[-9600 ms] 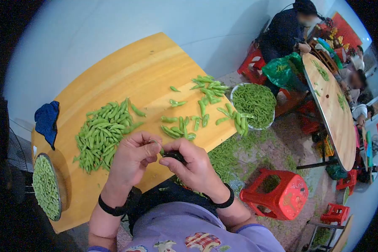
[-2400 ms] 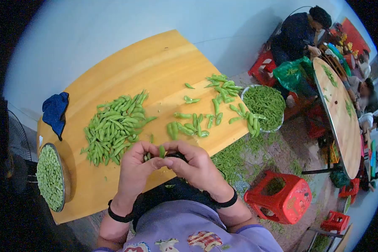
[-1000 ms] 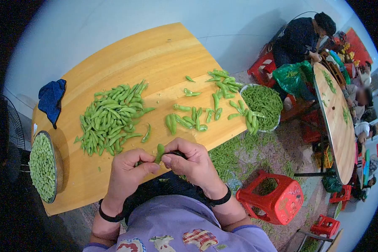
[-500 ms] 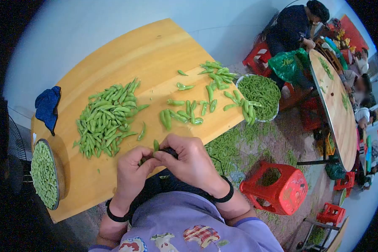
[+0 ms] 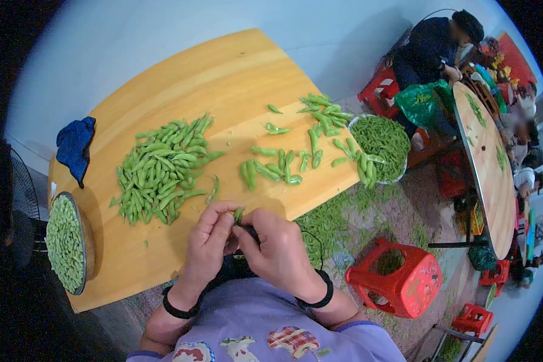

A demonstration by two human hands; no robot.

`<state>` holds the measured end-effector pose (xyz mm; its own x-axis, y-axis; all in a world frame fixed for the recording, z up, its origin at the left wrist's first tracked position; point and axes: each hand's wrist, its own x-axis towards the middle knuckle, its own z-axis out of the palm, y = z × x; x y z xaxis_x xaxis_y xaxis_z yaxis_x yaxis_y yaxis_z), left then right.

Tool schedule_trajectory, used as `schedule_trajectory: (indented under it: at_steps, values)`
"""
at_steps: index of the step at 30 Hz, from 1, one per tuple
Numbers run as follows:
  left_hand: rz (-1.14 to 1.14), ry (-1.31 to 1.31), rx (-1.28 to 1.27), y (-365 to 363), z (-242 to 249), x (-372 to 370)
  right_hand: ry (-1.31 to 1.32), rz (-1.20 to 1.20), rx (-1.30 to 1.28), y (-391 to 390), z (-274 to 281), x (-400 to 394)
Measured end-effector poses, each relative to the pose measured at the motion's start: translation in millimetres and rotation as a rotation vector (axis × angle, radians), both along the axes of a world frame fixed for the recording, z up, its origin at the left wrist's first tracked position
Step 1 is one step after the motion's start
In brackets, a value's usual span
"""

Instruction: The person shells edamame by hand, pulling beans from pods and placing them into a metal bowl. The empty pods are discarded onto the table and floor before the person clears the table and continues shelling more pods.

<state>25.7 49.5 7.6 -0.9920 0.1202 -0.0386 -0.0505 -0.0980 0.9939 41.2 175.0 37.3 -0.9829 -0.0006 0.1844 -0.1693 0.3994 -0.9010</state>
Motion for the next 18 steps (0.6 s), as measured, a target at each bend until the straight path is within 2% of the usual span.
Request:
schedule_trajectory:
  at_steps: [2, 6, 8, 9, 11, 12, 15, 17, 18]
  values:
    - [-0.193, -0.092, 0.083, -7, 0, -3, 0.022, 0.06, 0.046, -1, 1, 3]
    - [-0.231, -0.07, 0.152, -12, -2, -8, -0.049, 0.105, -0.024, 3, 5, 3]
    - [-0.376, -0.191, 0.208, -21, 6, -12, -0.044, 0.15, -0.095, 5, 3, 5]
    - [-0.368, -0.19, 0.202, -22, 7, -12, -0.043, 0.157, -0.101, 5, 0, 6]
    - [-0.326, -0.183, 0.228, -18, 6, -11, -0.099, 0.119, -0.381, 2, -9, 6]
    - [-0.321, -0.183, 0.223, -17, 6, -11, -0.099, 0.123, -0.387, 1, -7, 5]
    - [-0.289, -0.269, 0.272, -11, 3, -11, -0.16, 0.092, -0.369, -2, -1, 3]
    - [-0.16, -0.375, 0.375, -4, 0, -10, 0.06, -0.003, 0.045, -5, -3, 1]
    - [-0.159, -0.377, 0.378, -2, 2, -10, 0.057, -0.002, 0.047, -7, -6, 0]
